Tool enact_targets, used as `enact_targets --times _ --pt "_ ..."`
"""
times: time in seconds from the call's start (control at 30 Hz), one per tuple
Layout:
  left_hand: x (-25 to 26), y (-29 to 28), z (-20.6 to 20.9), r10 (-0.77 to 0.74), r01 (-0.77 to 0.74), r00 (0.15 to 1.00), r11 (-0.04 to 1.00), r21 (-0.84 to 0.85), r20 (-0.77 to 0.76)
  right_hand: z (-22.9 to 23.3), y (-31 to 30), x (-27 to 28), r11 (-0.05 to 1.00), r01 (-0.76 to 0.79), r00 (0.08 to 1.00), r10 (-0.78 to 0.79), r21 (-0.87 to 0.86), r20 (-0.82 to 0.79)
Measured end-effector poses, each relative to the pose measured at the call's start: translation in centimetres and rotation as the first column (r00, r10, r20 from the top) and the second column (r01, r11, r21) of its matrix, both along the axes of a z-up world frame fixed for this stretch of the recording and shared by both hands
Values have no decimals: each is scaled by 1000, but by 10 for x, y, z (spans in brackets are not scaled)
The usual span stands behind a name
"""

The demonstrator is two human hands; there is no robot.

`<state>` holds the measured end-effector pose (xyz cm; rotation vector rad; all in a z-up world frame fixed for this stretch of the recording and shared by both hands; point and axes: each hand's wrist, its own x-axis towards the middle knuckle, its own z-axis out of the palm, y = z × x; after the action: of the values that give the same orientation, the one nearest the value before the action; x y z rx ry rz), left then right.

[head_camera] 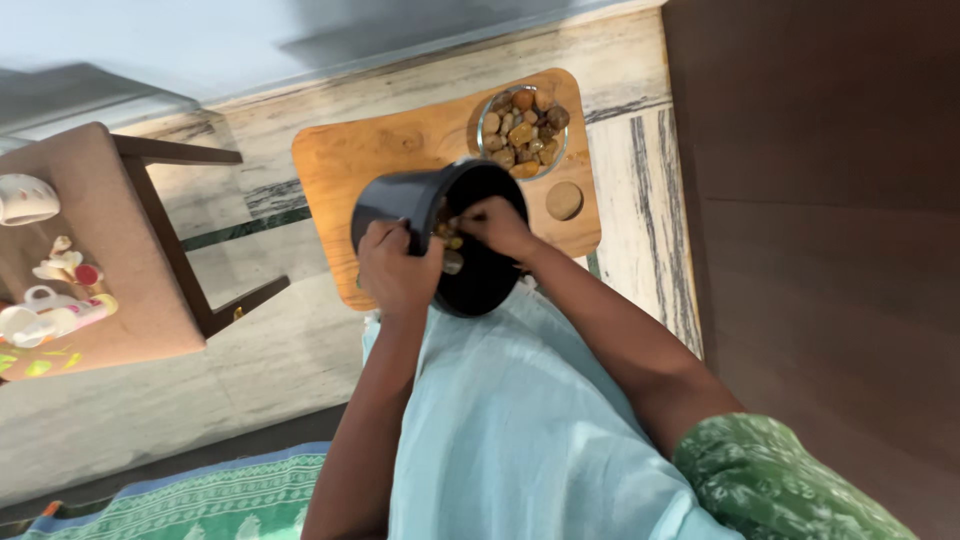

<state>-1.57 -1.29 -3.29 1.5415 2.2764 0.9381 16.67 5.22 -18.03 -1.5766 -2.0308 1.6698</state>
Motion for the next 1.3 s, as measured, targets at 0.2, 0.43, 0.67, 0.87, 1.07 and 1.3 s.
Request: enact_targets --times 0.2,0.43,0.67,0.87,1.07,1.3 --pt "-20 -9 -22 149 -144 988 984 -103 44 6 44 119 667 580 651 -725 -468 -226" --pt "-33 -13 -37 196 -196 980 971 -137 -15 -68 65 196 469 696 479 -867 -543 -135" --pt "-30 -19 -46 273 -266 962 943 -202 10 -114 78 172 330 888 395 -905 -322 162" --pt "-25 -20 -48 337 -307 940 901 -306 50 -155 79 167 345 927 365 -921 -150 135" --pt "-23 -18 -49 320 -298 946 918 -261 49 -174 76 178 179 979 184 -982 -101 45" --pt "-15 -4 -42 324 -303 946 904 -301 22 -162 46 207 118 983 128 -990 -141 60"
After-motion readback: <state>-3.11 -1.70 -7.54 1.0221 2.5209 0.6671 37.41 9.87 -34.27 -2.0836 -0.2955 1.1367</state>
